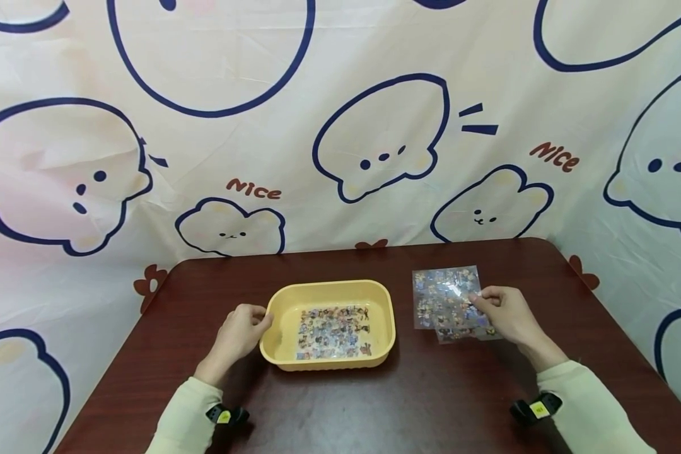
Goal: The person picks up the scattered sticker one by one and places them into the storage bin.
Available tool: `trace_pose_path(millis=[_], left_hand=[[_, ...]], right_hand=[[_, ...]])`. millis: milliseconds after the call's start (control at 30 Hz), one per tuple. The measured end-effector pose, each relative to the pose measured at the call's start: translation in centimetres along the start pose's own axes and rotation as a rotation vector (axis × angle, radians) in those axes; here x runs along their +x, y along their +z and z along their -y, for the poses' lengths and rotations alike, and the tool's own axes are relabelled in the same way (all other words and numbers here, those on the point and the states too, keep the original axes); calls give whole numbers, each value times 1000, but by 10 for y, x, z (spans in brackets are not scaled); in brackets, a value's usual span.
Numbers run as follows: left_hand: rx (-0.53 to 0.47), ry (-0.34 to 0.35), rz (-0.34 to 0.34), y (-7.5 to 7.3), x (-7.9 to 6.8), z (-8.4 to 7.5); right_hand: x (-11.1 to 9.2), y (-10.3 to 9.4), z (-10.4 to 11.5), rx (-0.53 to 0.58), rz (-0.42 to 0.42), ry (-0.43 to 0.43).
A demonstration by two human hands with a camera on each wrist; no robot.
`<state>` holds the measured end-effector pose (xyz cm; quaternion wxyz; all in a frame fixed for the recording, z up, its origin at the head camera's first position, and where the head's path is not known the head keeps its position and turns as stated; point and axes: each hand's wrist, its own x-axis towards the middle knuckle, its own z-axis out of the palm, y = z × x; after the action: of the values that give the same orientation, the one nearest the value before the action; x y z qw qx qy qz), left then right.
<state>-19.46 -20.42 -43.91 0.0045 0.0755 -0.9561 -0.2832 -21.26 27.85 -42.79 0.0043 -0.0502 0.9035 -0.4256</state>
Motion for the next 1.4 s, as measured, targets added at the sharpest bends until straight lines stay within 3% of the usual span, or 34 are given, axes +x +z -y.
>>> trace_pose_path(millis=[1400], left_hand=[[9,-14,-2,-2,0,-1]], right_hand=[[1,28,31,77,31,-76]])
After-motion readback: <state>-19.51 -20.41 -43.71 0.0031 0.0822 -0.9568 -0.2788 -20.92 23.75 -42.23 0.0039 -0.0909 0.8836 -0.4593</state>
